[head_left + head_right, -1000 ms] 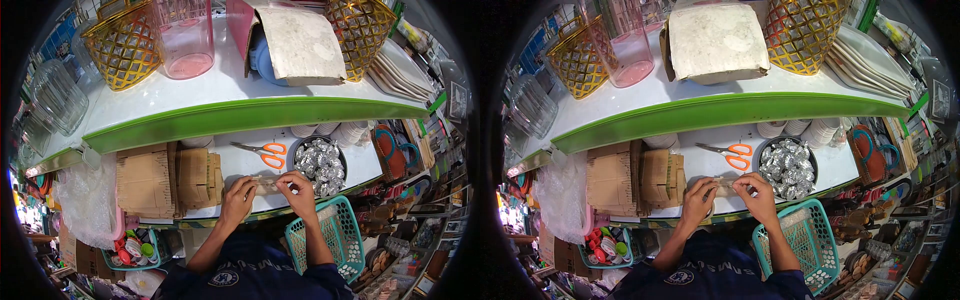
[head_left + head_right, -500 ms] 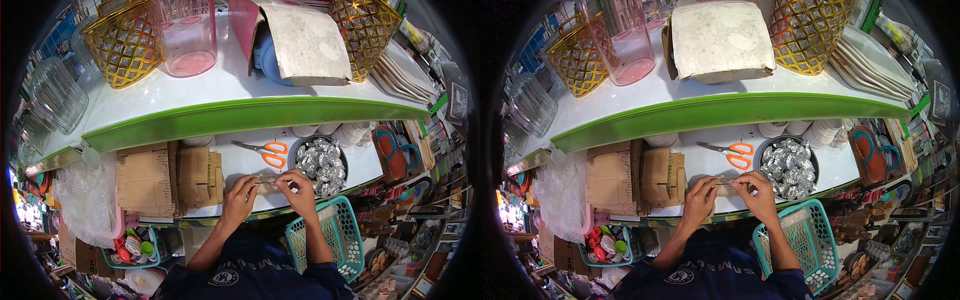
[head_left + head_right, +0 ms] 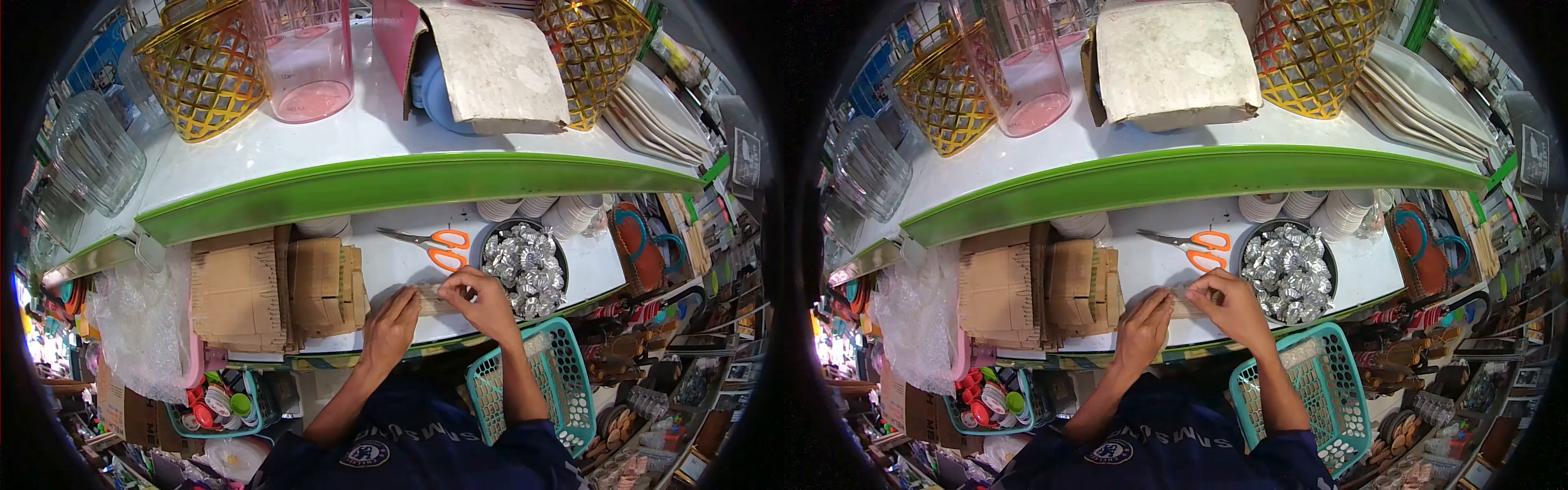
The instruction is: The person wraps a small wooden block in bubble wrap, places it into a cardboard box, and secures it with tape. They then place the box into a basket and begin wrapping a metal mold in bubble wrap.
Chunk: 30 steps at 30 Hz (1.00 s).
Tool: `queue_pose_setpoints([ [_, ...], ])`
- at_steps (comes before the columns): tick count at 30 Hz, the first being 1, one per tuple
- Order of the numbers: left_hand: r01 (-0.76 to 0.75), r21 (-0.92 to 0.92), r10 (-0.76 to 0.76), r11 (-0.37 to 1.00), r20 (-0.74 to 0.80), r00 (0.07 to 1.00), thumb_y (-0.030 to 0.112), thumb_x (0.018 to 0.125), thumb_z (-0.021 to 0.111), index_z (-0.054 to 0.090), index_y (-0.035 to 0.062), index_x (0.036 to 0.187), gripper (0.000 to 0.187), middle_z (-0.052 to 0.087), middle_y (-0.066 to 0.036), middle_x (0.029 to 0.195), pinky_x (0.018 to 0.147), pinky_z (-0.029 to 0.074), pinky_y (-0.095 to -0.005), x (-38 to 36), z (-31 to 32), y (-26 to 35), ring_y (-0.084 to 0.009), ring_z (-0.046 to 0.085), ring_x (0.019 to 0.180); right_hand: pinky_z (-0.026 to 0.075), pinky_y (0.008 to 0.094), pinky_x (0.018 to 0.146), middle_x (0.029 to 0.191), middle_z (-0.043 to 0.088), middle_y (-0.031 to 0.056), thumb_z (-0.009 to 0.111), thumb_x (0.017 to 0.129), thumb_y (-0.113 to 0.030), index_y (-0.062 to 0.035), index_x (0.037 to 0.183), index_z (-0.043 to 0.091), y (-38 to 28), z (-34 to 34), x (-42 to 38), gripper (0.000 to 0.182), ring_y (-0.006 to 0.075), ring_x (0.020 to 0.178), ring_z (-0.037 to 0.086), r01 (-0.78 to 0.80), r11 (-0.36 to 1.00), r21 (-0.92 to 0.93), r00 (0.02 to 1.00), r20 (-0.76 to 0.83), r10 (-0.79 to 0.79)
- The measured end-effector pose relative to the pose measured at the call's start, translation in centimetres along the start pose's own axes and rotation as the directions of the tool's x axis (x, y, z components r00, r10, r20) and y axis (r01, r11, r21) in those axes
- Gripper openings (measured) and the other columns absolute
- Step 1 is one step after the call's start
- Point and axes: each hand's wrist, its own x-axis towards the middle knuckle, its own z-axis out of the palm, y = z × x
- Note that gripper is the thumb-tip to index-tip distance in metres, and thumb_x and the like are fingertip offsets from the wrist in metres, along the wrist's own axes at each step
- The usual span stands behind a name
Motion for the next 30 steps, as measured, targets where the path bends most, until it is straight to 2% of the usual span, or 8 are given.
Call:
queue_pose_setpoints([
  [1, -0.002, -0.001, 0.002, 1.000, 0.004, 1.000, 0.005, 0.089, 0.069, 0.070, -0.0038, 0.112, 0.025, 0.067, -0.015, 0.121, 0.090, 0.056, -0.0404, -0.1, 0.0, 0.0, -0.0313, 0.067, 0.107, 0.049, 0.0274, 0.063, 0.085, 0.068, 0.0074, 0.075, 0.089, -0.017, -0.0008, 0.096, 0.073, -0.3, -0.2, 0.5, 0.017, 0.0132, 0.068, 0.061, -0.003, 1.000, 0.002, 1.000, -0.003, 0.003],
  [4, -0.015, 0.034, 0.013, 0.999, 0.038, 0.999, 0.007, 0.089, 0.070, 0.068, -0.0038, 0.117, 0.030, 0.066, -0.015, 0.125, 0.089, 0.056, -0.0401, -0.5, -0.1, -0.2, -0.0316, 0.067, 0.107, 0.054, 0.0321, 0.071, 0.081, 0.070, 0.0115, 0.072, 0.092, -0.022, 0.0004, 0.097, 0.072, -0.3, -0.3, 2.0, 0.023, 0.0181, 0.073, 0.067, -0.033, 0.998, -0.044, 0.977, 0.210, 0.041],
  [7, -0.028, 0.023, 0.027, 0.999, 0.032, 0.999, 0.010, 0.089, 0.070, 0.066, -0.0035, 0.121, 0.035, 0.064, -0.015, 0.128, 0.088, 0.056, -0.0401, -0.8, -0.1, -0.3, -0.0325, 0.067, 0.107, 0.052, 0.0306, 0.070, 0.081, 0.071, 0.0072, 0.073, 0.092, -0.019, -0.0008, 0.096, 0.071, 0.3, -0.1, 3.1, 0.019, 0.0134, 0.073, 0.064, 0.004, 0.999, -0.035, 0.954, 0.299, 0.007],
  [10, 0.012, -0.008, -0.011, 1.000, 0.053, 0.999, 0.011, 0.090, 0.071, 0.066, -0.0031, 0.122, 0.035, 0.064, -0.015, 0.129, 0.089, 0.056, -0.0407, -1.0, -0.1, -0.4, -0.0328, 0.067, 0.108, 0.052, 0.0319, 0.070, 0.081, 0.071, 0.0080, 0.072, 0.093, -0.020, -0.0007, 0.096, 0.071, 1.1, 0.5, 4.0, 0.020, 0.0148, 0.073, 0.065, -0.005, 0.998, -0.059, 0.935, 0.353, 0.026],
  [19, 0.181, -0.190, -0.169, 0.965, 0.078, 0.983, 0.012, 0.092, 0.069, 0.062, 0.0030, 0.121, 0.031, 0.065, -0.016, 0.128, 0.089, 0.056, -0.0418, -1.0, -0.2, -0.2, -0.0372, 0.066, 0.109, 0.053, 0.0345, 0.072, 0.083, 0.072, 0.0126, 0.071, 0.092, -0.021, -0.0004, 0.097, 0.071, 0.7, 1.0, 4.2, 0.021, 0.0214, 0.076, 0.068, 0.021, 0.986, -0.165, 0.925, 0.377, 0.043],
  [25, 0.101, -0.102, -0.094, 0.990, 0.071, 0.993, 0.011, 0.092, 0.070, 0.065, 0.0027, 0.117, 0.027, 0.065, -0.014, 0.129, 0.084, 0.057, -0.0408, -0.9, -0.3, -0.2, -0.0350, 0.068, 0.105, 0.054, 0.0371, 0.075, 0.087, 0.072, 0.0159, 0.069, 0.092, -0.020, -0.0011, 0.097, 0.071, 1.2, 1.6, 3.8, 0.019, 0.0285, 0.080, 0.071, 0.095, 0.974, -0.205, 0.947, 0.319, -0.025],
  [27, -0.002, -0.055, 0.004, 0.998, 0.030, 1.000, 0.013, 0.090, 0.071, 0.068, 0.0032, 0.108, 0.020, 0.064, -0.012, 0.130, 0.076, 0.058, -0.0412, -1.0, 0.0, -0.6, -0.0308, 0.071, 0.095, 0.055, 0.0382, 0.075, 0.088, 0.072, 0.0156, 0.070, 0.091, -0.019, -0.0018, 0.097, 0.071, 1.5, 1.8, 3.7, 0.018, 0.0297, 0.081, 0.070, 0.128, 0.965, -0.227, 0.951, 0.304, -0.054],
  [30, 0.001, -0.054, 0.001, 0.999, 0.029, 1.000, 0.012, 0.089, 0.072, 0.070, 0.0028, 0.104, 0.018, 0.063, -0.012, 0.130, 0.075, 0.058, -0.0411, -1.0, -0.1, -0.6, -0.0304, 0.071, 0.094, 0.055, 0.0400, 0.074, 0.089, 0.072, 0.0134, 0.072, 0.088, -0.020, -0.0036, 0.096, 0.072, 1.0, 1.9, 3.1, 0.018, 0.0309, 0.081, 0.070, 0.193, 0.931, -0.309, 0.960, 0.255, -0.114],
])
